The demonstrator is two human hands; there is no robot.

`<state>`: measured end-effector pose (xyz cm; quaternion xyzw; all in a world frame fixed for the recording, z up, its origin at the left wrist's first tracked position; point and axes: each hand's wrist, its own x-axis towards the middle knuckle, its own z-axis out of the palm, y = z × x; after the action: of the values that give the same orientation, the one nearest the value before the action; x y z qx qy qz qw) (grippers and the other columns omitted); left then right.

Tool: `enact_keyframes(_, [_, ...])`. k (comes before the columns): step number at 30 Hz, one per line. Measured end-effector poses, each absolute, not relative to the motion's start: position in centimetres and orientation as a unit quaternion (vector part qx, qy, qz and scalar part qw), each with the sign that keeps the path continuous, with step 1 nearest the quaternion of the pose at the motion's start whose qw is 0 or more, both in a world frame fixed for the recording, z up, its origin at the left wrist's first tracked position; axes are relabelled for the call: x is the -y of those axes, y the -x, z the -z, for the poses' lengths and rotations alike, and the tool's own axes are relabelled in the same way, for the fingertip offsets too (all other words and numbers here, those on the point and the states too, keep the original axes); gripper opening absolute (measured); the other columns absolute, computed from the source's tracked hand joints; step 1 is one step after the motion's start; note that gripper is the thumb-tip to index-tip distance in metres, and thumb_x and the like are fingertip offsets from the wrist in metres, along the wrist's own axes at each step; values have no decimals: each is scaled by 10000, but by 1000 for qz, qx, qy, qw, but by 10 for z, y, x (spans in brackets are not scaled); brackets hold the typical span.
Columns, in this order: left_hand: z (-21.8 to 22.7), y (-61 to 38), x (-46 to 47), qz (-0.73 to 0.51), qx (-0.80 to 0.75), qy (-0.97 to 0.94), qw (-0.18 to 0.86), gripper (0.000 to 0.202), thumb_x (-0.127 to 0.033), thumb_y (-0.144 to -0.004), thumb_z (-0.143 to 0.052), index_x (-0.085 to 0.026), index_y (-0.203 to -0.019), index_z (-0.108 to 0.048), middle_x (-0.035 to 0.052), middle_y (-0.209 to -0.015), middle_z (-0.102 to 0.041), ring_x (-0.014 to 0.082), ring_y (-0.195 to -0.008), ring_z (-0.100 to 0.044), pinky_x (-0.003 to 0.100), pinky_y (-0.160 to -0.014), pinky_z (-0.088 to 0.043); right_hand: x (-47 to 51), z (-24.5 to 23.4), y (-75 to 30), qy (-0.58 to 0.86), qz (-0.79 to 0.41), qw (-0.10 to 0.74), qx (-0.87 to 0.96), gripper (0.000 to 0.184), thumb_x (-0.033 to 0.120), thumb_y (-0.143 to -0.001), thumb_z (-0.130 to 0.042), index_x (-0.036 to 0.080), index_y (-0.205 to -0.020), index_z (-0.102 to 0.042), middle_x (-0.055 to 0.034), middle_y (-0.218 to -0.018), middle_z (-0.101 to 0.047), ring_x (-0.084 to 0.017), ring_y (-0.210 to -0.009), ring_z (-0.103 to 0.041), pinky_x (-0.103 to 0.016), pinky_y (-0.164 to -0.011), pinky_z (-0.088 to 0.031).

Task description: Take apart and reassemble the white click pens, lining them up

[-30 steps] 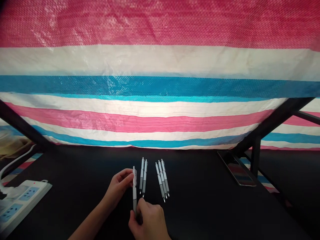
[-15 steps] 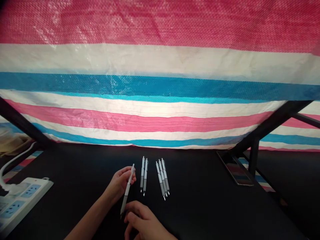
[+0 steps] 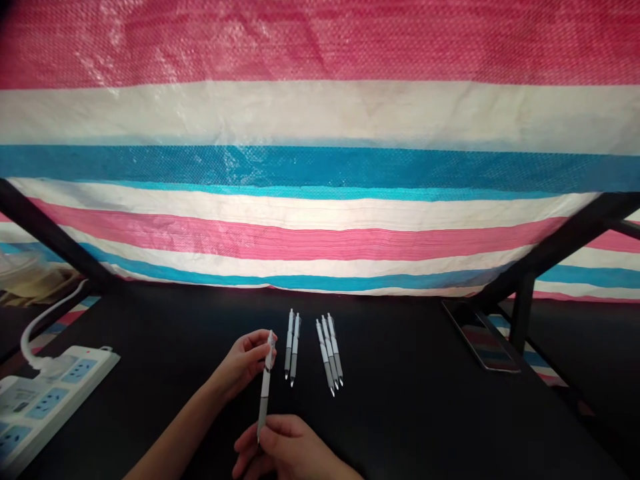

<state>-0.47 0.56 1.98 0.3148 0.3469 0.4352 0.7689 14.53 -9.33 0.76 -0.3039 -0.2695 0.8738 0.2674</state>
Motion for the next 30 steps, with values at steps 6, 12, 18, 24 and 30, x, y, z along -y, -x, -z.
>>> enact_keyframes(6, [-17, 7, -6, -434, -344, -317, 770, 198, -223, -707, -788, -137, -853, -687, 29, -692, -654, 94, -595, -588, 189, -567, -492, 92, -11, -147, 340, -865, 267, 254, 409, 514, -719, -703, 116, -747, -612, -3, -501, -618, -68, -397, -527, -157, -404, -350])
enact_keyframes(12, [-16, 5, -5, -443, -345, -321, 763, 181, -212, -676, -813, -137, -757, -670, 22, -690, -649, 95, -598, -589, 177, -544, -486, 93, -6, -149, 399, -837, 265, 266, 280, 347, -661, -735, 99, -619, -614, -3, -432, -593, -61, -344, -499, -145, -345, -327])
enact_keyframes(18, [-15, 4, -6, -460, -358, -314, 750, 232, -254, -682, -809, -140, -845, -690, 21, -692, -641, 99, -612, -586, 178, -557, -489, 92, -14, -147, 431, -814, 289, 262, 345, 430, -682, -720, 117, -762, -599, -23, -514, -657, -80, -342, -525, -153, -326, -294])
enact_keyframes(24, [-16, 5, -6, -463, -359, -305, 750, 251, -266, -686, -807, -144, -876, -697, 24, -695, -639, 99, -616, -577, 174, -559, -478, 91, -25, -149, 362, -857, 306, 204, 469, 553, -735, -676, 105, -858, -606, -71, -688, -682, -131, -530, -640, -165, -392, -356])
enact_keyframes(30, [-17, 4, -5, -468, -356, -305, 749, 236, -250, -704, -796, -147, -892, -697, 27, -715, -642, 99, -632, -581, 175, -571, -481, 91, -25, -151, 367, -852, 327, 180, 436, 492, -746, -705, 102, -925, -623, -72, -766, -687, -127, -582, -643, -168, -407, -394])
